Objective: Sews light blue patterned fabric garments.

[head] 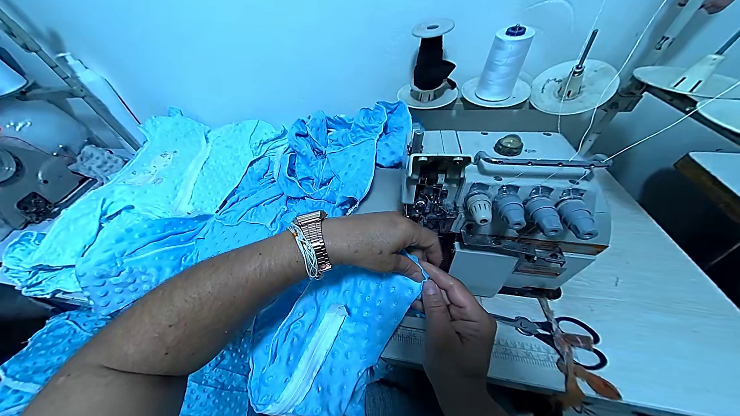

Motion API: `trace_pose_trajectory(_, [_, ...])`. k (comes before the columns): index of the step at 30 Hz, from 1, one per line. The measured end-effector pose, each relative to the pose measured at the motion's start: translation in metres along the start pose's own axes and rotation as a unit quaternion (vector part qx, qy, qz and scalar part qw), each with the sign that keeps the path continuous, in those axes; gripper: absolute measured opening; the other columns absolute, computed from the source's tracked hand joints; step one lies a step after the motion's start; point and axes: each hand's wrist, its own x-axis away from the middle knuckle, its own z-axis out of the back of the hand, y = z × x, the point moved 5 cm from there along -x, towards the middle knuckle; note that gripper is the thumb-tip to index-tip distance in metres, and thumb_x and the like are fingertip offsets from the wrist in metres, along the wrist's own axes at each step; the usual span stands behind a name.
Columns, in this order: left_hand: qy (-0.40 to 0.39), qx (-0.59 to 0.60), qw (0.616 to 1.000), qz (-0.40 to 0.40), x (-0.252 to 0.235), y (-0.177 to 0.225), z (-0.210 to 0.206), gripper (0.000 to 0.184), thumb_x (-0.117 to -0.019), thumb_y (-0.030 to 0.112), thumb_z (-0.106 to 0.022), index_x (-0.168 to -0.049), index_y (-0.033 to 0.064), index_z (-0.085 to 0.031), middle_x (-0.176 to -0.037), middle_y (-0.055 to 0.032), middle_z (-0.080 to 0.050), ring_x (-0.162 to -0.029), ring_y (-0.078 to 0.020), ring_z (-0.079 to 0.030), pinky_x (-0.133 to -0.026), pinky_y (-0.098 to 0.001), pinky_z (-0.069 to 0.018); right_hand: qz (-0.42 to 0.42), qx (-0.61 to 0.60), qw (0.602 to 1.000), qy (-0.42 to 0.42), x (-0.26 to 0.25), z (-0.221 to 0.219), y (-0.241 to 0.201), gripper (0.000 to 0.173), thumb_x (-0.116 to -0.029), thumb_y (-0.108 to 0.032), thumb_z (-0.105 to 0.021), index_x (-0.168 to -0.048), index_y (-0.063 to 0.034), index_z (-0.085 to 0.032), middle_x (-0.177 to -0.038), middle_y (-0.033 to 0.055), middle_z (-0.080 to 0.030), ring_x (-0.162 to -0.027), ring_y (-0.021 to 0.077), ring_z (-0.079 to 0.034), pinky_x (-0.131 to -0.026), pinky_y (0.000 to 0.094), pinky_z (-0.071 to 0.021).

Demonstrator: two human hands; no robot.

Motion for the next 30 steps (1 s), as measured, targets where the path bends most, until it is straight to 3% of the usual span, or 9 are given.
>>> trace_pose_trajectory(3, [0.029,-0.087,0.995,-0.029,0.003,0.002,0.001,0.021,-0.0984,0.012,-0.065,-0.086,-0.0012,-0.074,-0.082,-0.0121,-0.071,-0.084,-0.0219,-0.068,-0.079,-0.0371,-0.0524,-0.037,-0.024,0.999,-0.004,0.004,-0.006,0.004,0.025,-0.0985,-0.003,-0.052,-0.123,-0.0046,-0.057,-0.092,-0.0039,-0.072,-0.075,0.0015,-0.068,-0.069,0.0186,-0.0572])
trace_pose_trajectory(6, [0.096,-0.101,0.989,-0.047,0.009,-0.004,0.005,0.019,-0.0966,0.009,-0.065,-0.085,-0.0015,-0.075,-0.08,-0.0116,-0.071,-0.081,-0.0207,-0.069,-0.076,-0.0355,-0.0539,-0.125,-0.074,0.989,-0.002,0.022,-0.018,0.016,0.031,-0.0945,-0.004,-0.057,-0.12,-0.0093,-0.041,-0.097,-0.0014,-0.069,-0.083,0.0052,-0.07,-0.071,0.0237,-0.0585])
trace_pose_trajectory(10, [0.15,-0.016,0.988,-0.017,0.018,-0.034,0.001,0.017,-0.0982,0.008,-0.064,-0.089,-0.0021,-0.074,-0.083,-0.0094,-0.071,-0.08,-0.0113,-0.066,-0.076,-0.0263,-0.053,-0.186,-0.077,0.979,-0.042,0.062,-0.032,0.035,0.03,-0.0922,-0.004,-0.066,-0.117,-0.0026,-0.049,-0.089,0.0031,-0.07,-0.077,0.0083,-0.071,-0.069,0.0247,-0.0605])
trace_pose_trajectory(14, [0.149,0.037,0.987,0.05,0.024,-0.054,-0.006,0.016,-0.1006,0.009,-0.062,-0.097,-0.0009,-0.073,-0.09,-0.0068,-0.07,-0.082,-0.0058,-0.063,-0.077,-0.023,-0.05,-0.209,-0.077,0.973,-0.056,0.085,-0.034,0.042,0.018,-0.0927,-0.004,-0.067,-0.11,-0.0002,-0.062,-0.092,0.0048,-0.073,-0.08,0.0065,-0.072,-0.072,0.0211,-0.0607])
trace_pose_trajectory(18, [0.165,0.058,0.984,0.045,0.026,-0.058,-0.006,0.015,-0.1001,0.009,-0.062,-0.097,-0.0008,-0.073,-0.091,-0.0057,-0.07,-0.082,-0.0034,-0.062,-0.077,-0.0208,-0.0496,-0.235,-0.092,0.967,-0.032,0.082,-0.024,0.041,0.032,-0.0915,-0.001,-0.068,-0.118,-0.0028,-0.051,-0.083,0.0043,-0.073,-0.073,0.01,-0.072,-0.068,0.0227,-0.0605])
trace_pose_trajectory(20, [0.166,0.057,0.984,0.039,0.024,-0.058,-0.006,0.014,-0.0989,0.009,-0.064,-0.096,-0.001,-0.074,-0.089,-0.0058,-0.069,-0.082,-0.0036,-0.062,-0.076,-0.0203,-0.0493,-0.243,-0.083,0.966,-0.041,0.081,-0.021,0.039,0.031,-0.0916,-0.003,-0.069,-0.119,-0.0015,-0.053,-0.079,0.0038,-0.073,-0.069,0.0094,-0.072,-0.065,0.022,-0.06])
trace_pose_trajectory(23, [0.167,0.015,0.986,0.025,0.019,-0.052,-0.007,0.012,-0.0961,0.009,-0.068,-0.093,-0.0002,-0.076,-0.089,-0.0083,-0.071,-0.085,-0.0101,-0.066,-0.08,-0.026,-0.0527,-0.229,-0.064,0.969,-0.066,0.082,-0.016,0.037,0.015,-0.0944,-0.008,-0.067,-0.107,0.0006,-0.067,-0.077,0.0023,-0.074,-0.067,0.0071,-0.071,-0.063,0.0204,-0.0595])
trace_pose_trajectory(26, [0.177,-0.05,0.982,0.032,0.014,-0.045,-0.011,0.01,-0.092,0.013,-0.074,-0.091,0.0023,-0.075,-0.09,-0.0098,-0.071,-0.092,-0.0209,-0.066,-0.086,-0.0364,-0.052,-0.211,-0.064,0.973,-0.067,0.082,-0.009,0.036,0.01,-0.0969,-0.009,-0.065,-0.094,-0.0014,-0.071,-0.075,0.0006,-0.073,-0.064,0.0036,-0.069,-0.061,0.018,-0.0581])
trace_pose_trajectory(30, [0.251,-0.183,0.95,0.031,0.014,-0.024,-0.015,0.018,-0.0853,0.016,-0.08,-0.095,0.0039,-0.071,-0.096,-0.0131,-0.067,-0.095,-0.0313,-0.063,-0.083,-0.0449,-0.0524,-0.212,-0.07,0.974,-0.046,0.082,0.004,0.037,0.011,-0.0977,-0.007,-0.063,-0.093,-0.0022,-0.072,-0.073,-0.0007,-0.072,-0.064,0.0027,-0.068,-0.06,0.0174,-0.0575])
